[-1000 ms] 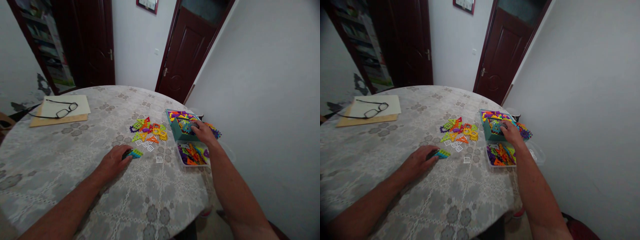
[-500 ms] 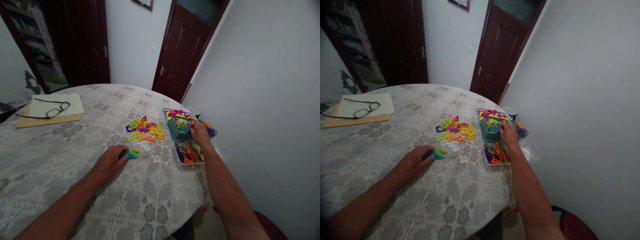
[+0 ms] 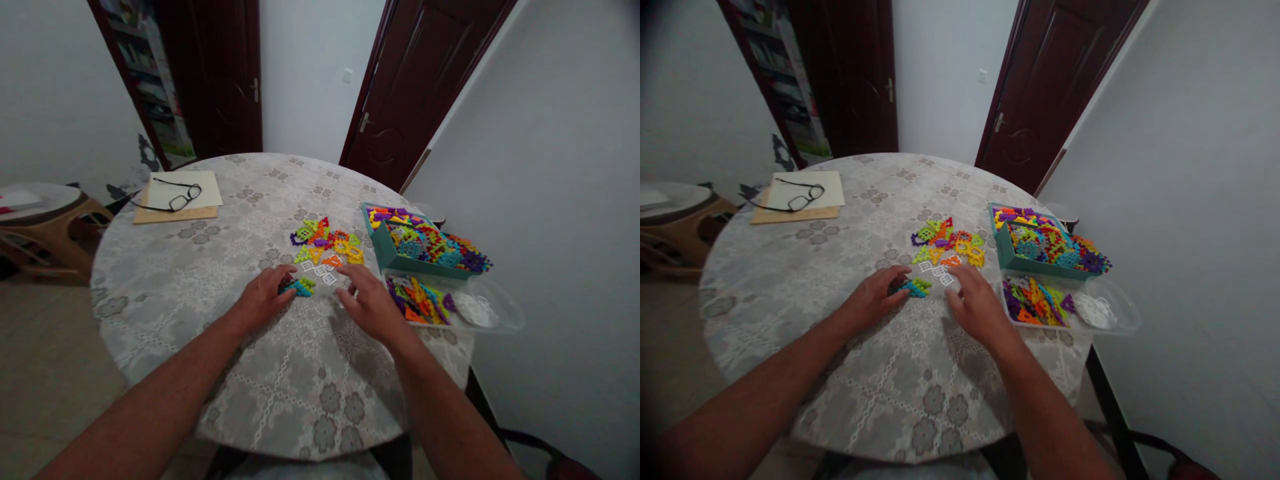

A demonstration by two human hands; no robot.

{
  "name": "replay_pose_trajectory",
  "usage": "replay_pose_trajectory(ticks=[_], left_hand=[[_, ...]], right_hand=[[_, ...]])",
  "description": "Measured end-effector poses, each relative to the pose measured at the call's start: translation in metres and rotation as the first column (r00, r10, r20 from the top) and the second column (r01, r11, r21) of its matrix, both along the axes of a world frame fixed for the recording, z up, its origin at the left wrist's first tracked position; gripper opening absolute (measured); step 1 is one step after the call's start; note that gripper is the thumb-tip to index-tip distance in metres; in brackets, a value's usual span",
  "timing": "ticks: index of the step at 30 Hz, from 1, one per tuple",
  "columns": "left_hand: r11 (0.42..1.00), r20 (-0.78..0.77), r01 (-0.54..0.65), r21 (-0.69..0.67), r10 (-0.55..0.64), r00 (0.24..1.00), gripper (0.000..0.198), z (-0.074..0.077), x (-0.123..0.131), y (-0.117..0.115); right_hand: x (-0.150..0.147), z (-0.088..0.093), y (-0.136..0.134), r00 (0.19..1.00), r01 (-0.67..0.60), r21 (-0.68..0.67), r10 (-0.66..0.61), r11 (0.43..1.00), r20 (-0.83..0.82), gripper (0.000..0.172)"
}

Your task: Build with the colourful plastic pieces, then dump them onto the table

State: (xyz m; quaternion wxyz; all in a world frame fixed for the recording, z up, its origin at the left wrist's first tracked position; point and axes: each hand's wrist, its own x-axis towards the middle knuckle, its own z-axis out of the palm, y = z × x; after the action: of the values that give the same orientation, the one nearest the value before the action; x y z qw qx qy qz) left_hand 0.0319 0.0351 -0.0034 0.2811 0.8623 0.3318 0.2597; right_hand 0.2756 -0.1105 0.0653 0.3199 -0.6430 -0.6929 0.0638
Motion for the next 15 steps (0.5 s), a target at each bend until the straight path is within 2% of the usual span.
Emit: replay_pose_trajectory(ticks=[4, 7, 10, 15], left_hand=[[1.0, -0.014, 0.018, 0.014, -0.018, 1.0, 0.04, 0.003, -0.002, 0.0], [0.999, -0.003, 0.029, 0.029, -0.029, 1.0, 0.038, 0.004, -0.002, 0.001], [0.998, 0.004, 0.029, 0.047, -0.029, 1.0, 0.036, 0.003, -0.002, 0.002], [0.999, 0.059, 0.027, 0.022, -0.028, 0.998, 0.041, 0.002, -0.004, 0.003]], right_hand=[[-0.051, -0.03, 0.028, 0.998, -0.056, -0.183, 0.056, 0.981, -0.003, 0.06], [-0.063, -0.045, 0.044, 0.999, -0.039, -0.222, 0.034, 0.974, -0.028, 0.058], [-0.064, -0.049, 0.049, 0.998, -0.034, -0.201, 0.024, 0.979, -0.052, 0.054], [-0.065, -0.045, 0.05, 0.998, -0.037, -0.197, 0.028, 0.98, -0.048, 0.043]])
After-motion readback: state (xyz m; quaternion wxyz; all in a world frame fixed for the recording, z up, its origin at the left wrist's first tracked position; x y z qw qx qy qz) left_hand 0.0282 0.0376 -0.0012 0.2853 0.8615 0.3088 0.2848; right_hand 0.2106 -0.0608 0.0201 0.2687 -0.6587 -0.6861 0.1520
